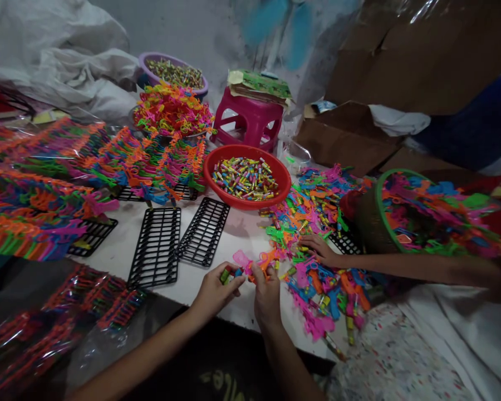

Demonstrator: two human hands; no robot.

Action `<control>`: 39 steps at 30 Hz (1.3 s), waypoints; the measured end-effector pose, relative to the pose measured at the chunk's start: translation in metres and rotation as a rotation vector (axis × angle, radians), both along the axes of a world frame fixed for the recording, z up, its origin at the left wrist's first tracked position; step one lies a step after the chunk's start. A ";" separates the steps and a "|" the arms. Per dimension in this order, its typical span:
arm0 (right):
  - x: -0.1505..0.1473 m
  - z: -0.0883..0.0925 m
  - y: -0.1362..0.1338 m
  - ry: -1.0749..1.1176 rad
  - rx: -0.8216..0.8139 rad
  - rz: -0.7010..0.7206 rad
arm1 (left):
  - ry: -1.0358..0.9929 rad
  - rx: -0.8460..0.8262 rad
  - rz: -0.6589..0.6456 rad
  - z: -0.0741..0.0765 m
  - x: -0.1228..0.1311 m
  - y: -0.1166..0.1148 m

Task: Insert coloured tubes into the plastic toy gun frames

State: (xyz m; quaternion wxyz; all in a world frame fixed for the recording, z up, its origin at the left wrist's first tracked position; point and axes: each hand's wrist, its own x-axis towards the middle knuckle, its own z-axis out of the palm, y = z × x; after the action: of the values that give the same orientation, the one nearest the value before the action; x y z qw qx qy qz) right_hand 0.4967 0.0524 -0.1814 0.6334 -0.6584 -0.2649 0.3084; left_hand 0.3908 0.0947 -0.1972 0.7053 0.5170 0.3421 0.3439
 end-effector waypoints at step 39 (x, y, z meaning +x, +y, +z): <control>0.071 0.038 0.011 -0.277 -0.236 0.199 | 0.183 0.200 0.034 0.012 -0.003 0.026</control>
State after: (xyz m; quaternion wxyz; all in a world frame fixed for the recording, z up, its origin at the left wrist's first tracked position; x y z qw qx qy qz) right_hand 0.5678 0.0632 -0.1431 0.4758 -0.7347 -0.3754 0.3048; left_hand 0.3878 0.1205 -0.1849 0.6101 0.6080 0.3779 0.3395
